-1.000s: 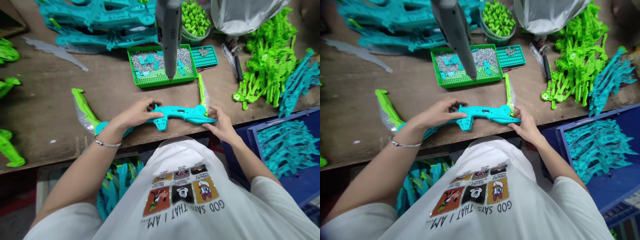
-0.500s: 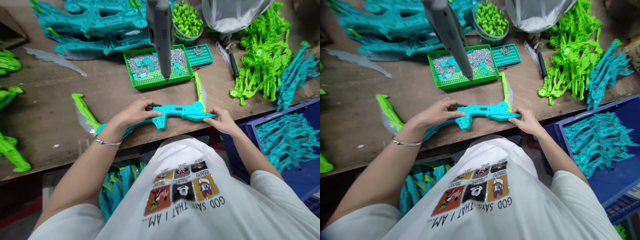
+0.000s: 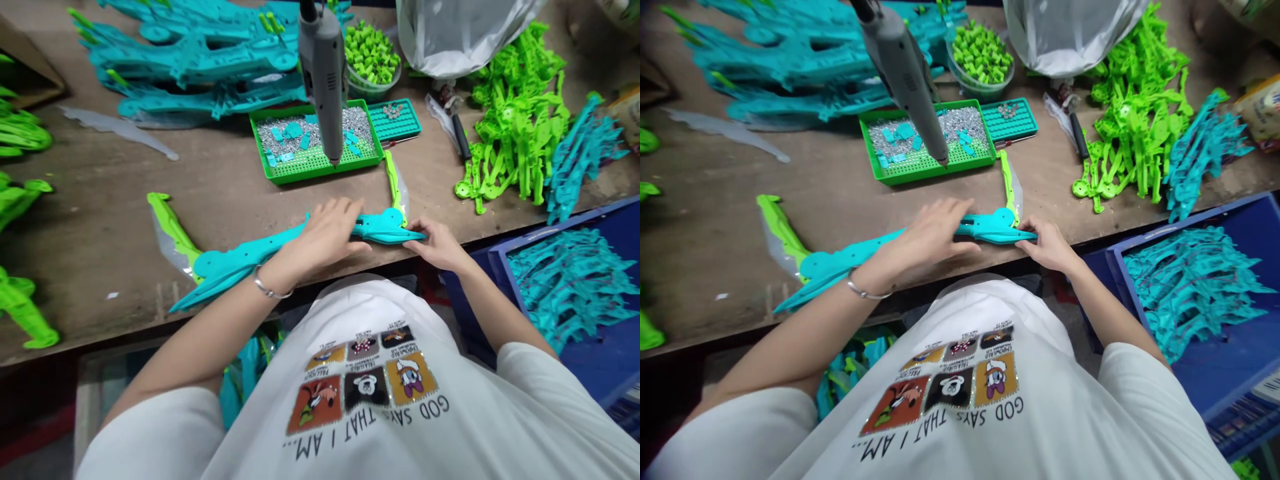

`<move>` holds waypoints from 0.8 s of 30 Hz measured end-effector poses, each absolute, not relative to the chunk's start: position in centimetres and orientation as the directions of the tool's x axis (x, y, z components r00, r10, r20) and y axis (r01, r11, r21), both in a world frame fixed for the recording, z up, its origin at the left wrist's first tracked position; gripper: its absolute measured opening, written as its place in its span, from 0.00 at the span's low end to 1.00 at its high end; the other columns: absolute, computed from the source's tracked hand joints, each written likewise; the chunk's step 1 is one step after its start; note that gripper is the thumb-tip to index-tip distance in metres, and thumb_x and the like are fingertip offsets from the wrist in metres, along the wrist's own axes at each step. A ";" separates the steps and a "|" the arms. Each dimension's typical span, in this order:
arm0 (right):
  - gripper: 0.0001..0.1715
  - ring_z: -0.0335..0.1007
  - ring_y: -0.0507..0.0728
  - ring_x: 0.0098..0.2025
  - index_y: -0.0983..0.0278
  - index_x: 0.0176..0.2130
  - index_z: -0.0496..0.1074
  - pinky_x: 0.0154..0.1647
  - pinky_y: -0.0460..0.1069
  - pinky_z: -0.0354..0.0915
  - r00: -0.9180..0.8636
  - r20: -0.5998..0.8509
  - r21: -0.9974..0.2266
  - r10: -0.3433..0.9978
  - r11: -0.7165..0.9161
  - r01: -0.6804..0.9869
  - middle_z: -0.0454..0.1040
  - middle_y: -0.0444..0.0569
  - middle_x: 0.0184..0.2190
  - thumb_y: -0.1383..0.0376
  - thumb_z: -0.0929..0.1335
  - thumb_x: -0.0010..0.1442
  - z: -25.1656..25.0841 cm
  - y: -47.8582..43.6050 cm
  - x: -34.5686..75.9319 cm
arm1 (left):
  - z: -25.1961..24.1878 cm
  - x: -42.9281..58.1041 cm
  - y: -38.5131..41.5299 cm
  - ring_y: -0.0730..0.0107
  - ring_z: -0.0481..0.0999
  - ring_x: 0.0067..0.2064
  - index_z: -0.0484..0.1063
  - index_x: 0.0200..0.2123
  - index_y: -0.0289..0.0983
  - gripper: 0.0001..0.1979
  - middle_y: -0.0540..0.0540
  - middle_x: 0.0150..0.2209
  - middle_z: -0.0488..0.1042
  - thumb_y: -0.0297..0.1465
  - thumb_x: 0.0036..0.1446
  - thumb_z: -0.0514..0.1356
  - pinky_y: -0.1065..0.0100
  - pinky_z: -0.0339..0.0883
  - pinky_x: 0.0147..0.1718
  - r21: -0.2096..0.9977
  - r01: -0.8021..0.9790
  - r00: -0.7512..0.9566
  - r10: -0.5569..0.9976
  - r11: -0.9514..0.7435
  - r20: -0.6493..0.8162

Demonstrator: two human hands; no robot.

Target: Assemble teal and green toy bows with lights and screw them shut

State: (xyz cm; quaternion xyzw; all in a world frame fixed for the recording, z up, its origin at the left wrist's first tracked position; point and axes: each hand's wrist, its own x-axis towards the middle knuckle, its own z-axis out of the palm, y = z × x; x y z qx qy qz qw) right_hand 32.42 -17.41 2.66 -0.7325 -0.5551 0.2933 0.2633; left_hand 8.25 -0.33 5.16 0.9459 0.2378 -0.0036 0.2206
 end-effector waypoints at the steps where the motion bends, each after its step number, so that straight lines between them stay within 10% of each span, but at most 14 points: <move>1: 0.15 0.76 0.59 0.42 0.61 0.45 0.77 0.45 0.54 0.67 0.206 -0.123 -0.720 0.971 -0.230 0.655 0.80 0.47 0.40 0.61 0.74 0.57 2.5 -17.4 32.4 | 5.0 9.1 -1.0 0.41 0.70 0.60 0.60 0.67 0.38 0.39 0.33 0.60 0.69 0.44 0.59 0.69 0.47 0.65 0.57 0.410 0.431 0.899 0.424 -0.804 -0.111; 24: 0.12 0.76 0.59 0.44 0.60 0.45 0.75 0.48 0.54 0.69 0.313 -0.063 -0.834 0.948 -0.222 0.505 0.78 0.48 0.40 0.68 0.72 0.60 2.1 -18.0 30.1 | 3.9 10.7 -1.9 0.48 0.69 0.53 0.65 0.61 0.40 0.22 0.39 0.52 0.70 0.35 0.66 0.62 0.50 0.64 0.51 0.466 0.442 0.896 0.401 -0.766 -0.190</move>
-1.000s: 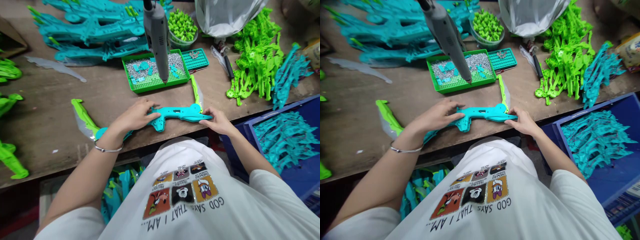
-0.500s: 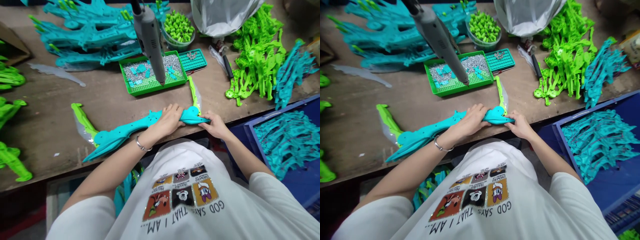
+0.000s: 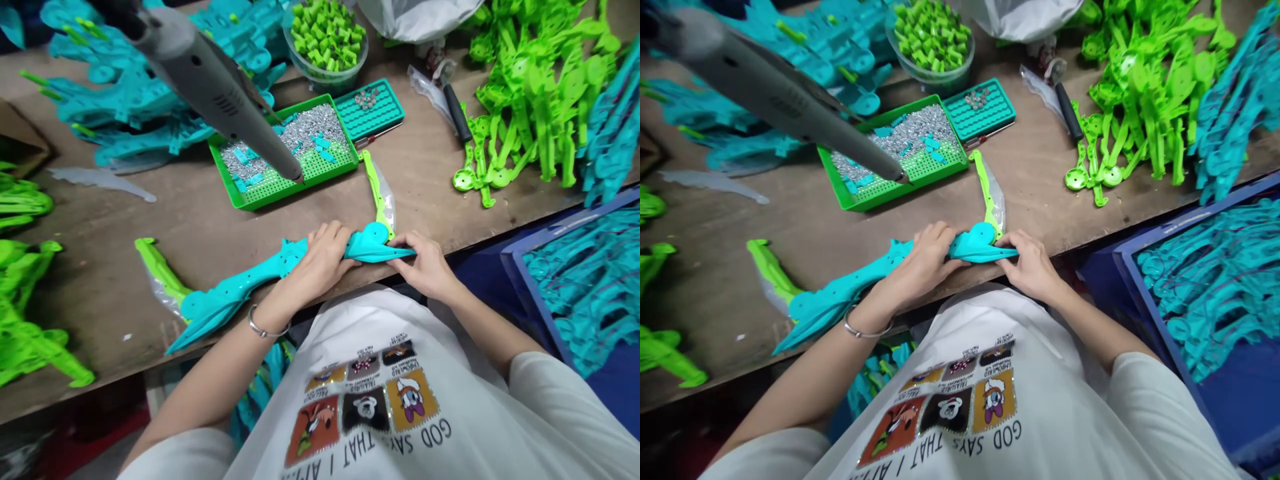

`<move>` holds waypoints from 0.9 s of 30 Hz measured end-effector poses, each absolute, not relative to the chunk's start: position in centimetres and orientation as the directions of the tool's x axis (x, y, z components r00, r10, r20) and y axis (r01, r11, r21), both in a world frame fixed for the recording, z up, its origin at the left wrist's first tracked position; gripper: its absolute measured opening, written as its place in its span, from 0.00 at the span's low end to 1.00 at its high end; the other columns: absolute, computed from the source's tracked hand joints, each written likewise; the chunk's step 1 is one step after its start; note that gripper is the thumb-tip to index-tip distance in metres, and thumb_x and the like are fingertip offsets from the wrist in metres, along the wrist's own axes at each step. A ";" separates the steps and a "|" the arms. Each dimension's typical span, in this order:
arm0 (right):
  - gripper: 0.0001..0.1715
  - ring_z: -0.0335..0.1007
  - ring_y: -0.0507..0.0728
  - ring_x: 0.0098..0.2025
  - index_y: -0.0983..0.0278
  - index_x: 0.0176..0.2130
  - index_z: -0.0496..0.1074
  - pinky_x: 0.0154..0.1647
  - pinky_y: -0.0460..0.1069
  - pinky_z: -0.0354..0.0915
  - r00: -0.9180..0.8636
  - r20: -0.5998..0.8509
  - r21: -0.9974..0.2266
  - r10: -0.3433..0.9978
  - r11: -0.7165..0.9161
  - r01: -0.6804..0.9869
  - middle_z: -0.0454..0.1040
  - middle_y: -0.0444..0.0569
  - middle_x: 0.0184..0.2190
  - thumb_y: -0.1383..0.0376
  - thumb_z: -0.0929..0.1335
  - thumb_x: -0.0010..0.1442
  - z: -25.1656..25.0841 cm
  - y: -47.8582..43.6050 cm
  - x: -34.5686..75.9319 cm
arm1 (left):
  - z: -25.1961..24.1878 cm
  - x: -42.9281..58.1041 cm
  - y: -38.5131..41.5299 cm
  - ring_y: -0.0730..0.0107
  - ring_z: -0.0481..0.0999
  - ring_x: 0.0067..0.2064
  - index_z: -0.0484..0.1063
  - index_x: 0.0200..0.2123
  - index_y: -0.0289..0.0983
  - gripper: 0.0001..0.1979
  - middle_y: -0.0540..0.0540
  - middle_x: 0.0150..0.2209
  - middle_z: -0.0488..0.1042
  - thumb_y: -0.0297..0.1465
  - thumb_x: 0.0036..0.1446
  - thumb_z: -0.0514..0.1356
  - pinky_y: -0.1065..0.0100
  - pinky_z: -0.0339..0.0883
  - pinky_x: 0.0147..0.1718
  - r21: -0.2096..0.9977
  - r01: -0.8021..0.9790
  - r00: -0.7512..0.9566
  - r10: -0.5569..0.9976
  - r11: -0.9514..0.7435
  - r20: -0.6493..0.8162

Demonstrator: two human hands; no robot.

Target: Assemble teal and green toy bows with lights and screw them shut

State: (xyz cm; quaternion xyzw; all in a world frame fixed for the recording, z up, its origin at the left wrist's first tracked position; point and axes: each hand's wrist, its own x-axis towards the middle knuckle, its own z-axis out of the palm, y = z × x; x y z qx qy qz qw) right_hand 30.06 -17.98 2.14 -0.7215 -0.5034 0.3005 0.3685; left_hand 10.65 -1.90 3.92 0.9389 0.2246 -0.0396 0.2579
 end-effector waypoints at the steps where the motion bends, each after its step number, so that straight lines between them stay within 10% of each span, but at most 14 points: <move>1: 0.14 0.77 0.59 0.44 0.60 0.46 0.73 0.48 0.54 0.70 0.311 -0.055 -0.849 0.949 -0.208 0.485 0.79 0.48 0.41 0.68 0.72 0.59 2.1 -18.1 30.1 | 4.0 10.6 -2.0 0.48 0.69 0.53 0.64 0.62 0.40 0.23 0.39 0.53 0.70 0.35 0.67 0.61 0.50 0.64 0.51 0.460 0.442 0.896 0.400 -0.770 -0.192; 27: 0.09 0.70 0.57 0.42 0.63 0.42 0.73 0.44 0.54 0.71 0.295 0.102 -0.867 0.950 -0.061 0.495 0.71 0.51 0.39 0.74 0.69 0.61 0.4 -18.8 29.0 | 4.0 9.6 -2.5 0.51 0.70 0.56 0.59 0.68 0.38 0.28 0.36 0.57 0.70 0.34 0.69 0.61 0.51 0.62 0.56 0.445 0.448 0.894 0.403 -0.775 -0.197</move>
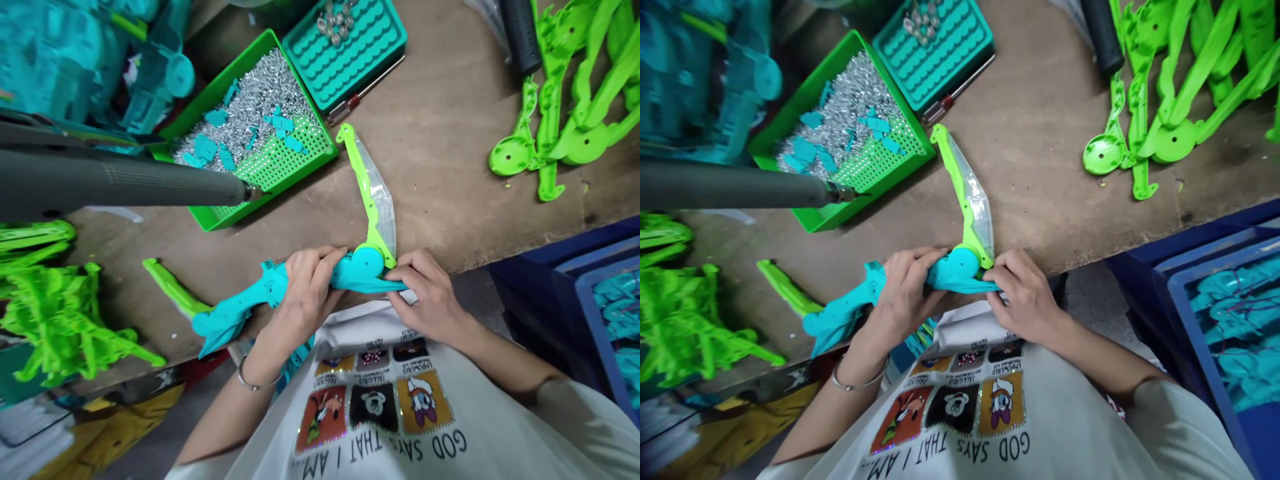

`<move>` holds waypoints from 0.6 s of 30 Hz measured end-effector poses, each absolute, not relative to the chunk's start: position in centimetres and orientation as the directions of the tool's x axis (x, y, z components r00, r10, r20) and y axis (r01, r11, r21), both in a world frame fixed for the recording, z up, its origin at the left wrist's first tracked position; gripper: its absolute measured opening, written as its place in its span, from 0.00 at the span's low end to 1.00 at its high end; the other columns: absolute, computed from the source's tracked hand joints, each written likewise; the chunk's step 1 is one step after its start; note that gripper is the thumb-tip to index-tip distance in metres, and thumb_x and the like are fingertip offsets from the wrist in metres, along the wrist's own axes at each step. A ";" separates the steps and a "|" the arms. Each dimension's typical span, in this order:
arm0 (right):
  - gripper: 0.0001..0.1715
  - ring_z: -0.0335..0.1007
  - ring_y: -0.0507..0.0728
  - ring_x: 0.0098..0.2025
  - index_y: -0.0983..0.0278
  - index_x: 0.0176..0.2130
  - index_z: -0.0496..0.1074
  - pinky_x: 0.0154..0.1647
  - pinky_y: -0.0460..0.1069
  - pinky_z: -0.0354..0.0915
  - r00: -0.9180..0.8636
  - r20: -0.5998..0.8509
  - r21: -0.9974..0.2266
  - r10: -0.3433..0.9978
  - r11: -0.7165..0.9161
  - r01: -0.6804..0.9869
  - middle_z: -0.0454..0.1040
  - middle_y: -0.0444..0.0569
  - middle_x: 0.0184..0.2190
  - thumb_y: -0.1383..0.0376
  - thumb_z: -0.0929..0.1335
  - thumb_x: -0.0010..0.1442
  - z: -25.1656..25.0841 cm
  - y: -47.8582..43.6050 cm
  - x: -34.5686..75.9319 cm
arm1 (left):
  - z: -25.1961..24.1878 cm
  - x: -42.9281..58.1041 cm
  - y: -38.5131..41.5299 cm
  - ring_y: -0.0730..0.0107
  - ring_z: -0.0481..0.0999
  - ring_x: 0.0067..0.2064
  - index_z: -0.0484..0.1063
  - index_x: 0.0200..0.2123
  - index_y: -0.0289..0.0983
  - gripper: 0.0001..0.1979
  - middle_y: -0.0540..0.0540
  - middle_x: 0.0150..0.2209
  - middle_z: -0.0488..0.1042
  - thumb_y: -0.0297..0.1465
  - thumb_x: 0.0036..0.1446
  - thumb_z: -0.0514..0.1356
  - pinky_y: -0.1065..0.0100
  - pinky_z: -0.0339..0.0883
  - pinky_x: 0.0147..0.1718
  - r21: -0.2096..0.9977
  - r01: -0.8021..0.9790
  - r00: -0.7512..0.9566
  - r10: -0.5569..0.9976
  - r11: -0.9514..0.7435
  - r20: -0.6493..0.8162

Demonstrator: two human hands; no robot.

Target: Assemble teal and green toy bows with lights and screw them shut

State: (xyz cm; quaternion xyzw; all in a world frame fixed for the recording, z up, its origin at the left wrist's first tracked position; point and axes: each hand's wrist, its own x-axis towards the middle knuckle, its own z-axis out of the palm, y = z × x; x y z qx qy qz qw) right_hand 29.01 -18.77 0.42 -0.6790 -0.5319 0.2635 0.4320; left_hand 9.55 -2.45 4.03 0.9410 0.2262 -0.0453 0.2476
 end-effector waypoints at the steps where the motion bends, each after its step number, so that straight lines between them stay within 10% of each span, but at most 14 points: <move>1: 0.09 0.70 0.57 0.43 0.63 0.42 0.74 0.44 0.54 0.71 0.301 0.104 -0.870 0.948 -0.061 0.490 0.71 0.51 0.40 0.74 0.69 0.62 0.5 -18.8 29.0 | 4.0 9.6 -2.5 0.51 0.70 0.56 0.59 0.68 0.38 0.28 0.36 0.56 0.70 0.34 0.69 0.61 0.51 0.62 0.56 0.443 0.449 0.893 0.405 -0.776 -0.196; 18: 0.16 0.74 0.60 0.48 0.63 0.52 0.72 0.49 0.56 0.73 0.321 0.144 -0.804 0.936 -0.078 0.589 0.75 0.54 0.44 0.63 0.72 0.65 0.4 -19.0 28.3 | 2.8 10.4 -2.6 0.43 0.66 0.53 0.39 0.76 0.27 0.46 0.27 0.54 0.68 0.52 0.70 0.50 0.45 0.62 0.53 0.217 0.350 0.933 0.321 -0.911 -0.161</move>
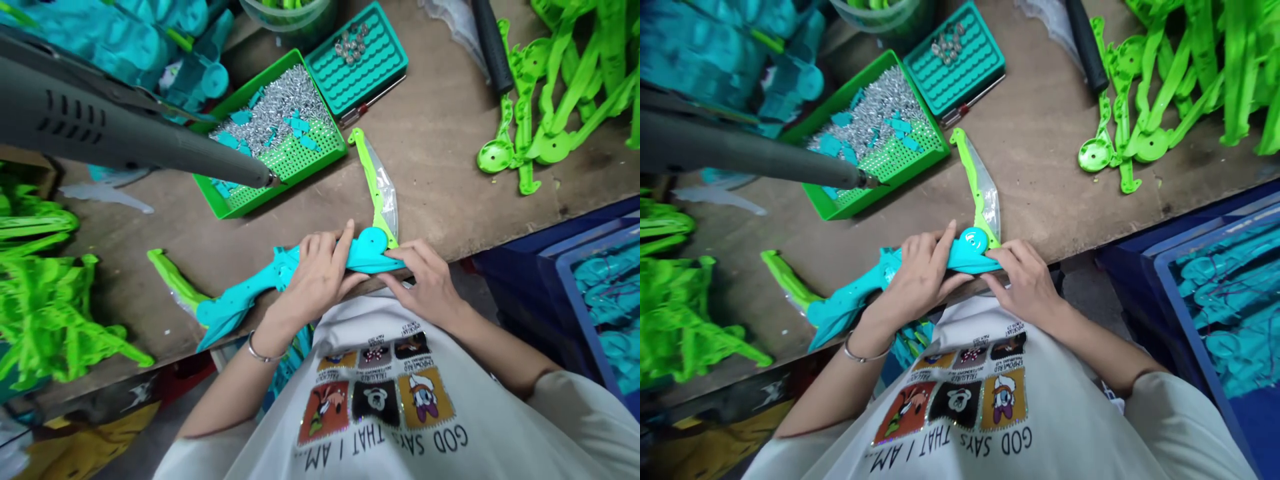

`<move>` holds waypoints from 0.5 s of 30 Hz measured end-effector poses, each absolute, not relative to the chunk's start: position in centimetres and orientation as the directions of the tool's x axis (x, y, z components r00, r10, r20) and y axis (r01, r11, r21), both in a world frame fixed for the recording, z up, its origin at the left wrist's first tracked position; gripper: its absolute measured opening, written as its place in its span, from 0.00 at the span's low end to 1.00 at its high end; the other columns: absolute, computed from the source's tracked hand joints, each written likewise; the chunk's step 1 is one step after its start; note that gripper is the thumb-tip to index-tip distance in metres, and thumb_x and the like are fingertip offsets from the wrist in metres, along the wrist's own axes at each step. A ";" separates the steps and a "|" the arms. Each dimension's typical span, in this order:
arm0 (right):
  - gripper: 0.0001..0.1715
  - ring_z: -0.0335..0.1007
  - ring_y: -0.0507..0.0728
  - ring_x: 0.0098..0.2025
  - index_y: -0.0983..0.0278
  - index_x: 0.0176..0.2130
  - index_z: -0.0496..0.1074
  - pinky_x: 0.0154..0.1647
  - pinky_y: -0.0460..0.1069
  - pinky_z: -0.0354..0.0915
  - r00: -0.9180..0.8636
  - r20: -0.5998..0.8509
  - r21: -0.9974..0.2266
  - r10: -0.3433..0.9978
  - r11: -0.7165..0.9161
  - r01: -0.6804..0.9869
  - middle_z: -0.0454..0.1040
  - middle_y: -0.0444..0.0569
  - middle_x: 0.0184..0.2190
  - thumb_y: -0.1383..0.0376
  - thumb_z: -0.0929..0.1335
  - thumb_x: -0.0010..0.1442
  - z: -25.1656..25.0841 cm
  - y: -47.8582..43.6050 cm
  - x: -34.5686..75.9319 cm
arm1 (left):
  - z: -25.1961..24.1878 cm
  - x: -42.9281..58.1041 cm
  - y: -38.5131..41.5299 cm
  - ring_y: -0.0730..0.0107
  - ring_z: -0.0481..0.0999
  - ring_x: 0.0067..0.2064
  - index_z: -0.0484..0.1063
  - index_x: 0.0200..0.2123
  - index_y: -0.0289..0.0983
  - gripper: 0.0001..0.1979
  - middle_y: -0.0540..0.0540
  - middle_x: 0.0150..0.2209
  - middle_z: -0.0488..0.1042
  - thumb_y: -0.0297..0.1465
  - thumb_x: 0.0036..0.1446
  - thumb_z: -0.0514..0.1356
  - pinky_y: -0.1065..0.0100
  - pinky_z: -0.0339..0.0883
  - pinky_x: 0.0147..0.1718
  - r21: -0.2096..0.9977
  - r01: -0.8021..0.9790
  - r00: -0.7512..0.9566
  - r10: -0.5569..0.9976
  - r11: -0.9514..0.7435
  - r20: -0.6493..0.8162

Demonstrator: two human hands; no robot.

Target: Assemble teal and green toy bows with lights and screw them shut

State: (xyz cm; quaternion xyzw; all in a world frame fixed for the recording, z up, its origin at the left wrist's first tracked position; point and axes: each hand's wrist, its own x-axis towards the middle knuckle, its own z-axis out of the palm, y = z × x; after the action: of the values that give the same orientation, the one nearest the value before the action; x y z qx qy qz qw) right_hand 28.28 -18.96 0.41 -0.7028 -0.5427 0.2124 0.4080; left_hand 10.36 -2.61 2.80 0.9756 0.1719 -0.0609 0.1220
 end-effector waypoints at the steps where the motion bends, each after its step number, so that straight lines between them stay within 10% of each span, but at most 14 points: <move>1: 0.15 0.75 0.60 0.46 0.63 0.51 0.73 0.48 0.56 0.73 0.325 0.154 -0.781 0.933 -0.087 0.618 0.76 0.54 0.43 0.62 0.72 0.65 0.5 -18.9 28.2 | 2.7 10.5 -2.7 0.44 0.66 0.53 0.40 0.76 0.26 0.47 0.28 0.54 0.68 0.55 0.70 0.49 0.46 0.62 0.53 0.202 0.354 0.932 0.326 -0.913 -0.161; 15: 0.26 0.77 0.64 0.48 0.63 0.56 0.68 0.51 0.60 0.72 0.455 0.123 -0.758 0.882 -0.212 0.616 0.79 0.55 0.46 0.57 0.74 0.62 0.4 -19.7 27.5 | 2.5 10.8 -4.0 0.43 0.66 0.54 0.46 0.76 0.34 0.45 0.31 0.53 0.67 0.55 0.67 0.52 0.47 0.58 0.56 0.194 0.447 0.892 0.419 -0.873 -0.169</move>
State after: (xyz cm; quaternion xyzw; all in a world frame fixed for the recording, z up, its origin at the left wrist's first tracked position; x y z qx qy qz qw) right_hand 27.50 -19.69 0.43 -0.7594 -0.4933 0.1711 0.3883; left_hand 10.79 -3.99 2.51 0.9659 0.2241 -0.0607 0.1145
